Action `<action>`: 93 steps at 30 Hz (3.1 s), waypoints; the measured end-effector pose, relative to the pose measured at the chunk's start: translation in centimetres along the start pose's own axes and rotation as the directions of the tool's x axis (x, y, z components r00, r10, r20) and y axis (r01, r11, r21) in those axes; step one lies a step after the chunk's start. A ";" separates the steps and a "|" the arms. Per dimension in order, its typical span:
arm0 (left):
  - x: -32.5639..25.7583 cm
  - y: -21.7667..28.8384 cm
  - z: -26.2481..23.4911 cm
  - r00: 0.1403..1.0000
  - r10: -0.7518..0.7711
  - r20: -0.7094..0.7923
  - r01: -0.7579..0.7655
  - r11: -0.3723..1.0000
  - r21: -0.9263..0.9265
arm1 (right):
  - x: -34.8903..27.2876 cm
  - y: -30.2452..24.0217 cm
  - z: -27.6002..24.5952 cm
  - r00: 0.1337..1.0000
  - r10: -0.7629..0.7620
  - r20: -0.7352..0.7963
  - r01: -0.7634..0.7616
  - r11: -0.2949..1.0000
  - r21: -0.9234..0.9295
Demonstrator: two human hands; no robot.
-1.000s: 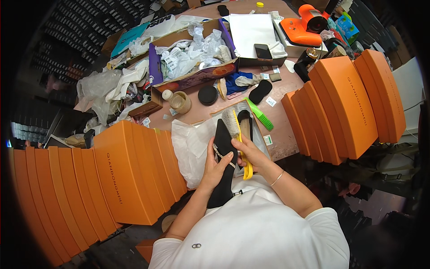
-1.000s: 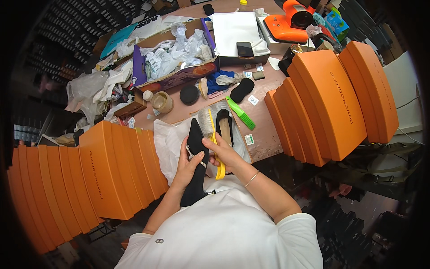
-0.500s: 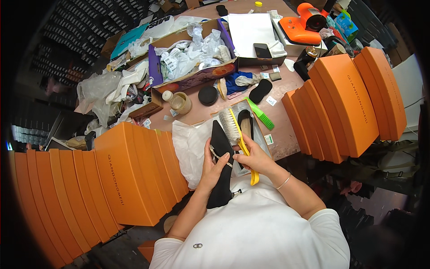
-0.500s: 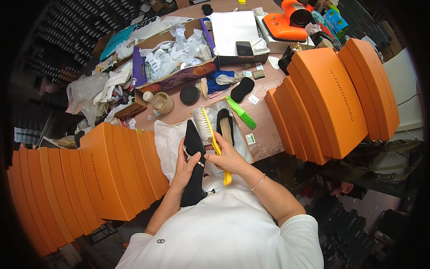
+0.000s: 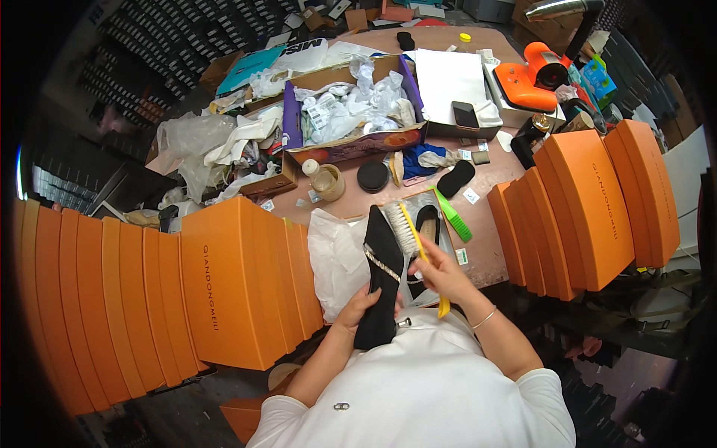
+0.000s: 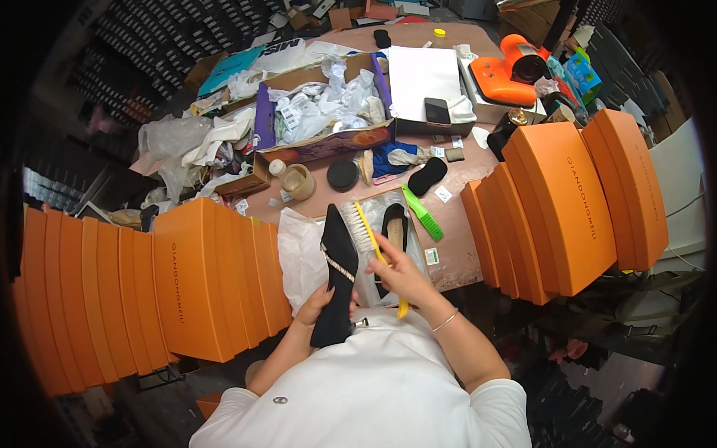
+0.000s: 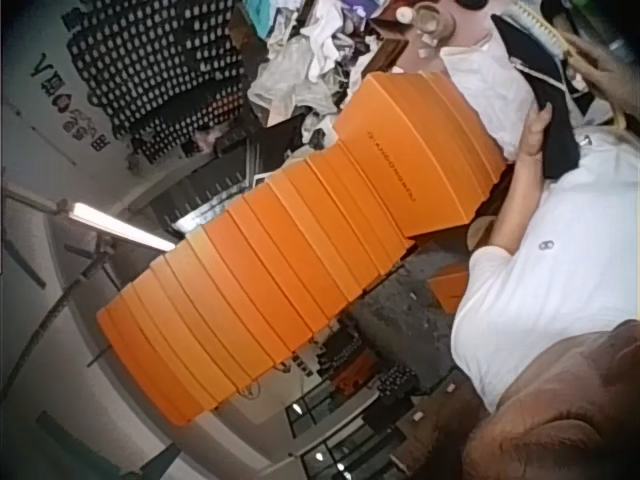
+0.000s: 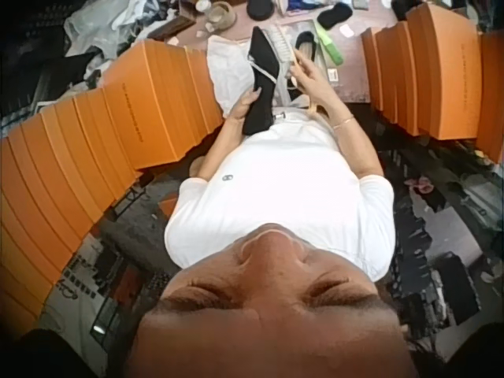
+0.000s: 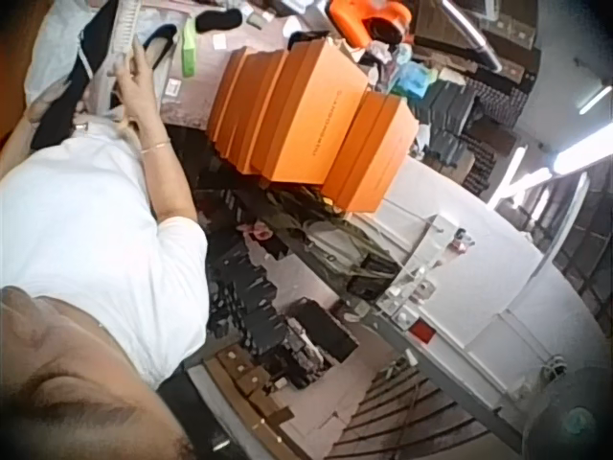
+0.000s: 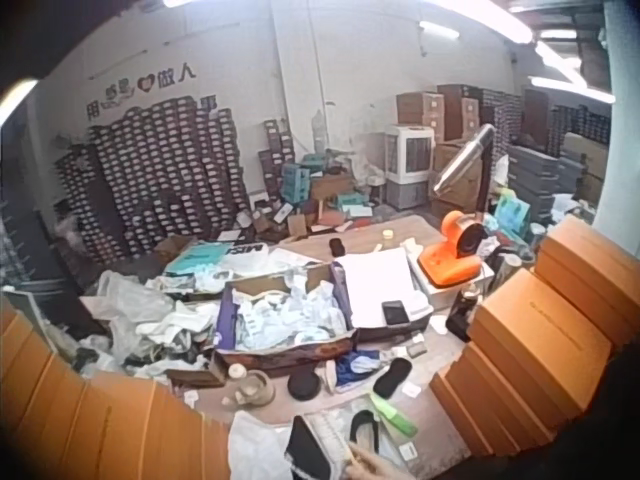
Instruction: Inspecting, brushing, and packing women's high-heeled shoes into boxes for shipping.
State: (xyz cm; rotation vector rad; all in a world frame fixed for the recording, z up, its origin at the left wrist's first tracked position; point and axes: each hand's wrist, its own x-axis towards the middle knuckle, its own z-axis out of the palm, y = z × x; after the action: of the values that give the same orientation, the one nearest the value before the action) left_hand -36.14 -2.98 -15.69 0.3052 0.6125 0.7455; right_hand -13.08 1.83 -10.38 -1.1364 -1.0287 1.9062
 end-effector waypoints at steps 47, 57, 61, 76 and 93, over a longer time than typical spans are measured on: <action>-0.3 4.6 3.9 0.702 0.682 -0.204 -0.378 0.601 0.705 | 5.8 -2.9 -2.6 0.993 0.080 -0.083 -0.042 0.920 0.390; 1.2 2.5 4.9 0.992 0.115 0.054 -0.086 0.919 -0.384 | 8.2 -1.0 -3.3 0.936 -0.144 -0.320 0.203 0.966 0.159; 1.5 4.6 6.4 0.954 0.239 -0.183 -0.249 0.968 -0.034 | 2.2 -4.4 -1.1 0.597 -0.765 0.239 0.614 0.245 -0.750; 1.1 5.0 4.5 0.843 0.524 -0.122 -0.413 0.776 0.477 | 4.5 -7.3 -10.3 0.798 -0.585 0.146 0.078 -0.140 -0.987; 3.5 5.5 3.4 0.683 0.704 -0.196 -0.583 0.686 0.435 | 3.6 -2.2 5.4 0.694 -0.699 0.174 0.538 0.342 -0.771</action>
State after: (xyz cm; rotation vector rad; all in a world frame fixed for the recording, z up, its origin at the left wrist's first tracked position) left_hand -35.00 3.23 -11.85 0.7543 0.9979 1.4228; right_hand -19.11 4.36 -8.18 -1.0610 -1.9448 0.6453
